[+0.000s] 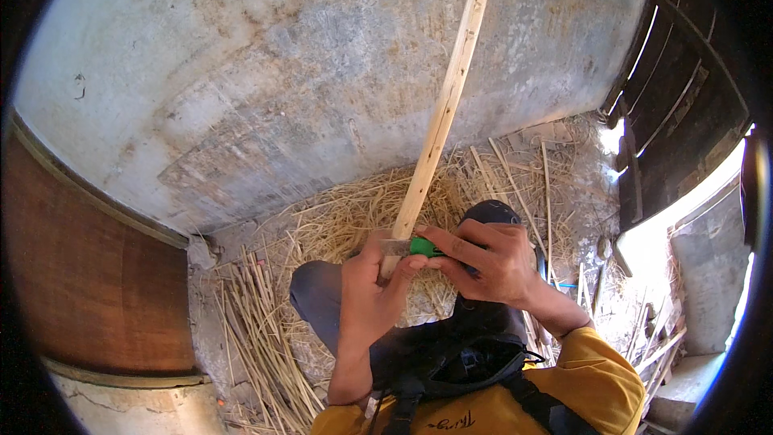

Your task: The person whittles and shapes bamboo strips using a small utility knife, shaving off thin layers of wood and then joining two pieces together by hand.

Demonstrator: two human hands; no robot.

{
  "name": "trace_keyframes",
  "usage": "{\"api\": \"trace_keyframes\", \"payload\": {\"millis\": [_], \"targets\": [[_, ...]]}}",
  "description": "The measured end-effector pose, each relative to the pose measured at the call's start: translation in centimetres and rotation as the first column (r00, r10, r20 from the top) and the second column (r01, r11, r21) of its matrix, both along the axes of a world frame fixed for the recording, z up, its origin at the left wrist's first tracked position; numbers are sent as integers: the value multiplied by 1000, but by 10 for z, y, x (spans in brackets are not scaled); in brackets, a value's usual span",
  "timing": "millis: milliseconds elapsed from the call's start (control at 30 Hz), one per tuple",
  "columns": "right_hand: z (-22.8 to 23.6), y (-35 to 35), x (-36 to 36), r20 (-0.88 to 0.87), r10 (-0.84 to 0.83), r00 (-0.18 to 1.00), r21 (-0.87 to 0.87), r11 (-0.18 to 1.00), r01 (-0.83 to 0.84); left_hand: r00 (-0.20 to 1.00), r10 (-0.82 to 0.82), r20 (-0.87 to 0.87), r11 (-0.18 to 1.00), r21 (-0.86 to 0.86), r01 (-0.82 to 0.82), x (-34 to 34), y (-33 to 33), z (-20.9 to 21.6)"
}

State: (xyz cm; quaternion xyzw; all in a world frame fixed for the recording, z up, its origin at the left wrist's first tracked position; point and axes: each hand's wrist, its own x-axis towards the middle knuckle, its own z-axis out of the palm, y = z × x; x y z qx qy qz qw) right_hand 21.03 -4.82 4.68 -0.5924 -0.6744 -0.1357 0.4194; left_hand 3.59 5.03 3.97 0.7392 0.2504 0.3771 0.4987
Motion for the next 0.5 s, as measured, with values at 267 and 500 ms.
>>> {"api": "trace_keyframes", "payload": {"millis": [267,500], "targets": [[0,-3,-4,30,-42,999,-7,999,42,999,50,1,997,58,-49,4,-7,5],[-5,-3,-8,30,-86,996,-14,996,86,993,69,-92,998,2,-69,3,-9,8]]}}
